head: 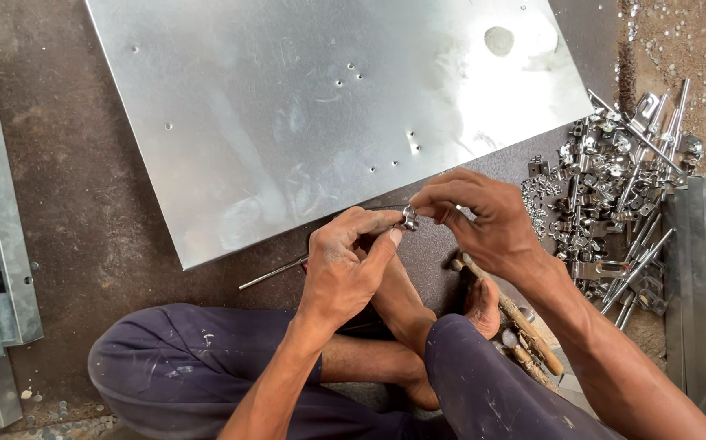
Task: The person assembles a metal component, first positioning a latch on a metal panel and then using a hammer to secure pins into pre-drilled holes on the panel and its corresponding tray.
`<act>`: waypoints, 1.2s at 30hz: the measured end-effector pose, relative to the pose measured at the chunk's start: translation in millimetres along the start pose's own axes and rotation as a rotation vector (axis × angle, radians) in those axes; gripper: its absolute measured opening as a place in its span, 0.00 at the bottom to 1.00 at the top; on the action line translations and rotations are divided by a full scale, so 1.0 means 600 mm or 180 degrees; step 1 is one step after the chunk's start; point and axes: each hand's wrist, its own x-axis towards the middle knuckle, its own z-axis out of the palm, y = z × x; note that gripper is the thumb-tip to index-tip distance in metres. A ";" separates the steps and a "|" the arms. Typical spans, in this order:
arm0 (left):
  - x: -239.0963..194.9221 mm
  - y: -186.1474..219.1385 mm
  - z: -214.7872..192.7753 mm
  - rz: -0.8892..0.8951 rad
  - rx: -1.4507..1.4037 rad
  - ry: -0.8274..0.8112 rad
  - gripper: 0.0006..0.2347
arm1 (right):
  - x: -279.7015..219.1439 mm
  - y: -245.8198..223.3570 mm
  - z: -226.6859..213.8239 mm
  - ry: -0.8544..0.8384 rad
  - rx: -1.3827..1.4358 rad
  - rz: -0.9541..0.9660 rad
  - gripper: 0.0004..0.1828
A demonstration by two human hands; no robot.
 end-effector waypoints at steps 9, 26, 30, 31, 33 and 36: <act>-0.003 0.013 0.002 0.0391 0.0509 0.0066 0.09 | 0.001 -0.042 -0.010 -0.0552 -0.0649 0.0269 0.09; 0.168 -0.039 -0.016 -0.0054 0.1837 0.0464 0.05 | 0.131 0.033 0.011 -0.0482 -0.0046 0.2195 0.12; 0.173 -0.042 -0.010 -0.0141 0.1984 0.0439 0.05 | 0.134 0.038 0.006 -0.0463 0.0054 0.2211 0.11; 0.177 -0.040 -0.010 -0.0478 0.1856 0.0261 0.06 | 0.135 0.038 0.009 -0.0430 0.0040 0.2137 0.11; 0.180 -0.039 -0.026 -0.0680 0.1638 0.0239 0.07 | 0.135 0.039 0.007 -0.0395 0.0059 0.2035 0.12; 0.180 -0.040 -0.020 -0.0752 0.1584 0.0267 0.06 | 0.126 0.038 0.006 -0.0376 0.0089 0.2031 0.12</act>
